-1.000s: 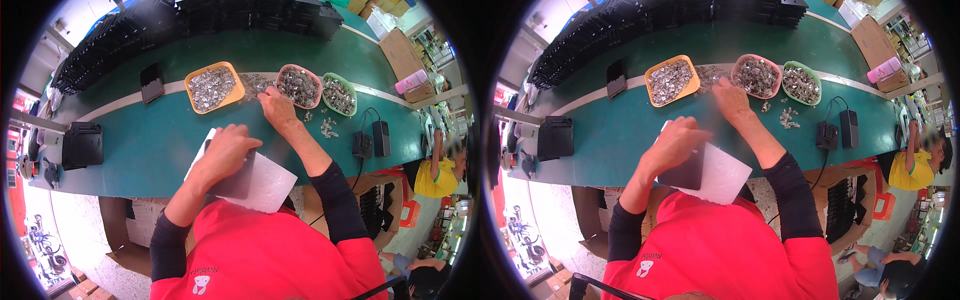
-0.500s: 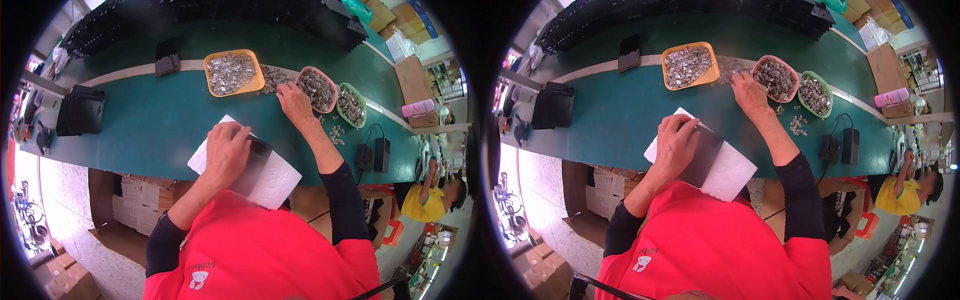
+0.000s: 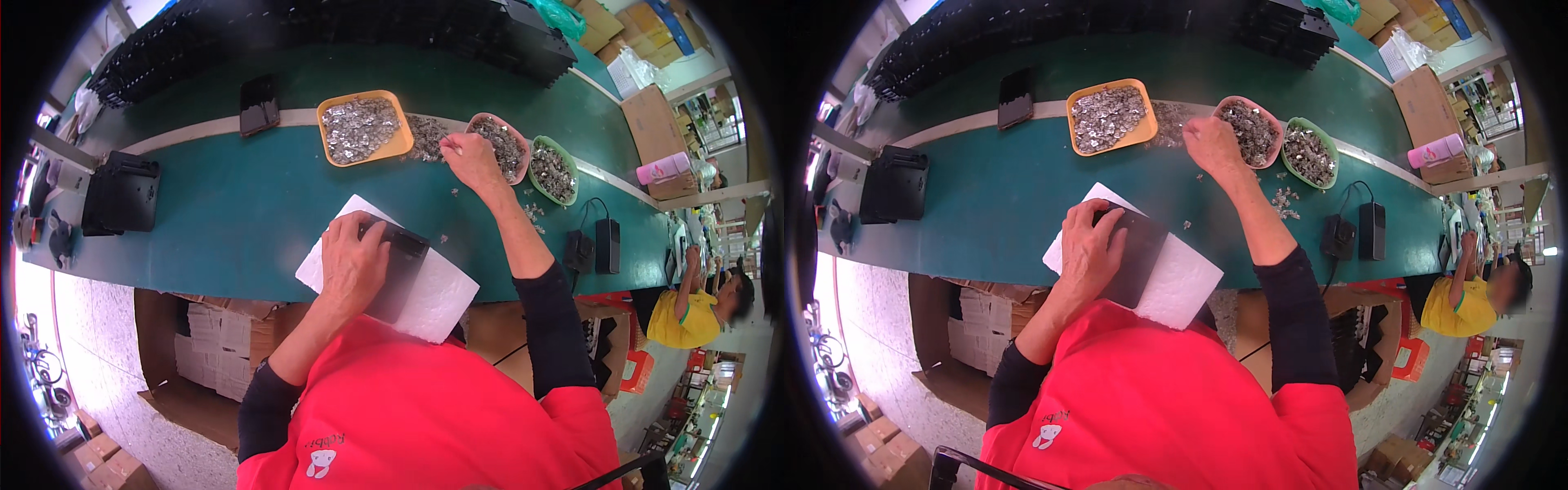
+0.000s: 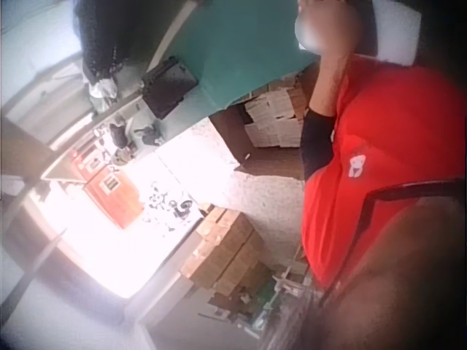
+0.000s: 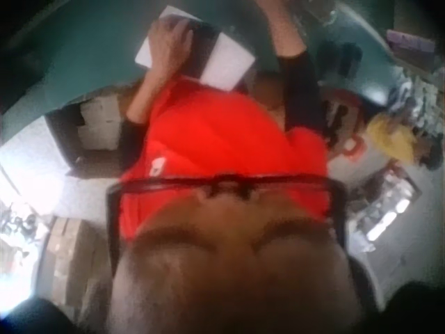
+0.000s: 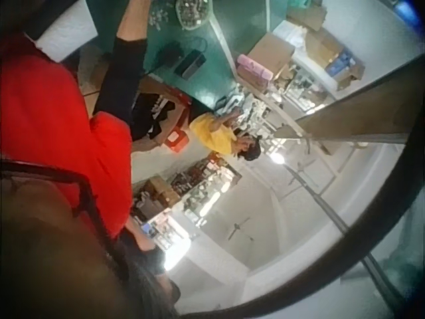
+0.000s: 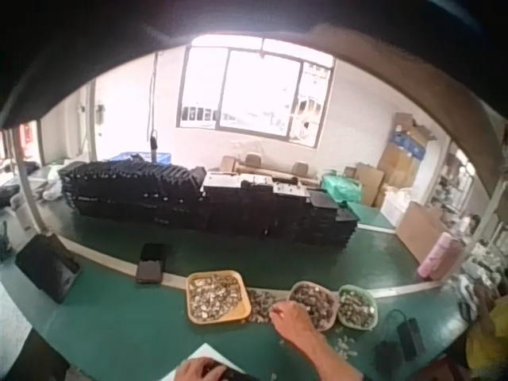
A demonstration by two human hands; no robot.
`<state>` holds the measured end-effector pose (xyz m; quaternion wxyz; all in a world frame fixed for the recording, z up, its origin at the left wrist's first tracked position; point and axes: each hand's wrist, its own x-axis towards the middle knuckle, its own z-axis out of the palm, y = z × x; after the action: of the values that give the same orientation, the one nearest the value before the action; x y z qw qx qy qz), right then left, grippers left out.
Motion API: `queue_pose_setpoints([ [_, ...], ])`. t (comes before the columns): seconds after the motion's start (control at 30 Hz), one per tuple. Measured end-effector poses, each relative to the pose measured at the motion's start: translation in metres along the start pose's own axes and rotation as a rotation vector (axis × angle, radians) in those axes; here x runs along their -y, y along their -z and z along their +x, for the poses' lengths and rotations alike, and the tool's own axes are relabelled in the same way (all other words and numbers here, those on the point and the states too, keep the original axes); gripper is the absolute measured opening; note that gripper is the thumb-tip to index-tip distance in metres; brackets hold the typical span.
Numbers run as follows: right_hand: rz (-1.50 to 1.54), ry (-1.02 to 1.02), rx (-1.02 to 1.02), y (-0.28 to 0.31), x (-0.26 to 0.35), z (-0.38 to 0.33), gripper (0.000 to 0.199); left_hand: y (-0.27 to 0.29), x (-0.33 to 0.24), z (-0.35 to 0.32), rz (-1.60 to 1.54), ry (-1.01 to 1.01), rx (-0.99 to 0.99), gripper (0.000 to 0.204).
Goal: The person uses a small screwdriver to insert and tighten screws into a black rectangular electronic device. They repeatedly pick up screws from a yellow tray and secure them into the device, which rests on a white paper towel on a green workbench.
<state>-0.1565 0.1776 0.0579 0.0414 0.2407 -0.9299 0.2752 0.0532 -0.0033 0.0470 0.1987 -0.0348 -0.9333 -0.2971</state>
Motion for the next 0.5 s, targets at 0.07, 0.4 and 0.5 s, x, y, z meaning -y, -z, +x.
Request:
queue_pose_setpoints([
  [0.07,-0.014,0.03,0.046,-0.001,0.003,0.002,0.018,0.0,0.0,-0.002,0.017,0.006,0.009,0.032],
  [0.4,-0.148,0.112,0.251,0.014,-0.018,-0.052,0.012,-0.005,0.0,-0.005,0.014,-0.01,0.0,0.037],
  [0.5,-0.091,0.162,0.146,0.006,-0.02,-0.059,0.013,-0.002,-0.002,-0.003,0.068,-0.054,-0.056,0.033],
])
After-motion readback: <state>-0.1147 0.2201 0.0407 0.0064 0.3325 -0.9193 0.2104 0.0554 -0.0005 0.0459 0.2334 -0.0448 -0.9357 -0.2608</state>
